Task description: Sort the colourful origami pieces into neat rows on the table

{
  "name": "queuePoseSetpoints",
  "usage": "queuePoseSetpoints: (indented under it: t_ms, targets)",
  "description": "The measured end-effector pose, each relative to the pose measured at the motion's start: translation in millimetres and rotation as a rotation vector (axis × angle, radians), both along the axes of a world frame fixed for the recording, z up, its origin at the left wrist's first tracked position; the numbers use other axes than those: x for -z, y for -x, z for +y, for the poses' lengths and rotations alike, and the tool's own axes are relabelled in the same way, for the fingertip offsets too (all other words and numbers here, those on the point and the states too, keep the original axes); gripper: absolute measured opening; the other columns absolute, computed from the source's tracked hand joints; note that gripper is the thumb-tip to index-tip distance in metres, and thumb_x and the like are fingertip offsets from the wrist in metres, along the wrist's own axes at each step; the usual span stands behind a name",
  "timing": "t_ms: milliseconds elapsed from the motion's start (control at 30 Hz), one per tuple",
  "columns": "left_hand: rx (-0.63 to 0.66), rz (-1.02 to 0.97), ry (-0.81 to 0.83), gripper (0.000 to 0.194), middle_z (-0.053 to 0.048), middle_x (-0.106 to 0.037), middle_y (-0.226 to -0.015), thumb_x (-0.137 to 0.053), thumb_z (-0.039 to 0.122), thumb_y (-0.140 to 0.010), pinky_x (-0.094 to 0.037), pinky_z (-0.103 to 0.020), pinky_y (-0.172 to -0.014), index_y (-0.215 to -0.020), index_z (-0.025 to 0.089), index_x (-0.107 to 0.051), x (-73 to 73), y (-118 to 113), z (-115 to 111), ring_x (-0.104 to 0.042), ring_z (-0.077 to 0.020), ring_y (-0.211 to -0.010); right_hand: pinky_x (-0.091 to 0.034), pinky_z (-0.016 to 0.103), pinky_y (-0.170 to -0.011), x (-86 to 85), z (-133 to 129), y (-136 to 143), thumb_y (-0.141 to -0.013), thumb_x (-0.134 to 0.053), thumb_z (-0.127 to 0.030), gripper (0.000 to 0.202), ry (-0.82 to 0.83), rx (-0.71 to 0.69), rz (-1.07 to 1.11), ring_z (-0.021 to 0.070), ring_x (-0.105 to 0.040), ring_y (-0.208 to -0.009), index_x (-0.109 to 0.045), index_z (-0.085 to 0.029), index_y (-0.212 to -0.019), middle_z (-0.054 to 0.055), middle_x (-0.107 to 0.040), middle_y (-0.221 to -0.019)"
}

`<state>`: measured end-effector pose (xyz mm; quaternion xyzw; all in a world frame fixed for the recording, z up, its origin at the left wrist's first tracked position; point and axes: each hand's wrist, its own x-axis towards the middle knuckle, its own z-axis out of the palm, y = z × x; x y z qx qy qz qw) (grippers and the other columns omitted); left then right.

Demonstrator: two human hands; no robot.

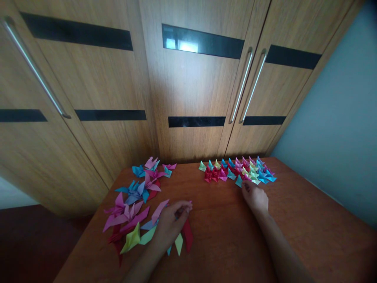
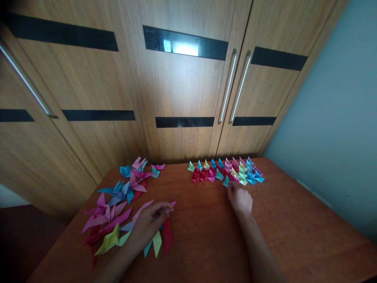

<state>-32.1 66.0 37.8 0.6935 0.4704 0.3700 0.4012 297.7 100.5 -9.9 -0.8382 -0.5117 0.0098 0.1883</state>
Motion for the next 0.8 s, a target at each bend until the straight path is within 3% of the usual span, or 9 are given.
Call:
queuePoseSetpoints:
  t_ms: [500, 800]
  targets:
    - [0.006, 0.003, 0.001, 0.021, -0.005, -0.073, -0.092, -0.052, 0.030, -0.082, -0.048, -0.026, -0.079, -0.088, 0.021, -0.070, 2.6, -1, 0, -0.065, -0.0195, -0.087, -0.039, 0.022, -0.062, 9.6, 4, -9, -0.087, -0.047, -0.036, 0.027, -0.079, -0.059, 0.008, 0.0180, -0.063, -0.085, -0.064, -0.030, -0.108, 0.001, -0.068, -0.103]
    - [0.009, 0.021, 0.008, 0.020, -0.003, -0.073, -0.088, -0.055, 0.031, -0.080, -0.049, -0.023, -0.072, -0.086, 0.021, -0.071, 1.1, -1, 0, -0.065, -0.0178, -0.081, -0.038, 0.023, -0.061, 13.5, 6, -11, -0.087, -0.047, -0.037, 0.027, -0.108, -0.062, -0.005, 0.0186, -0.063, -0.082, -0.064, -0.031, -0.107, 0.001, -0.068, -0.100]
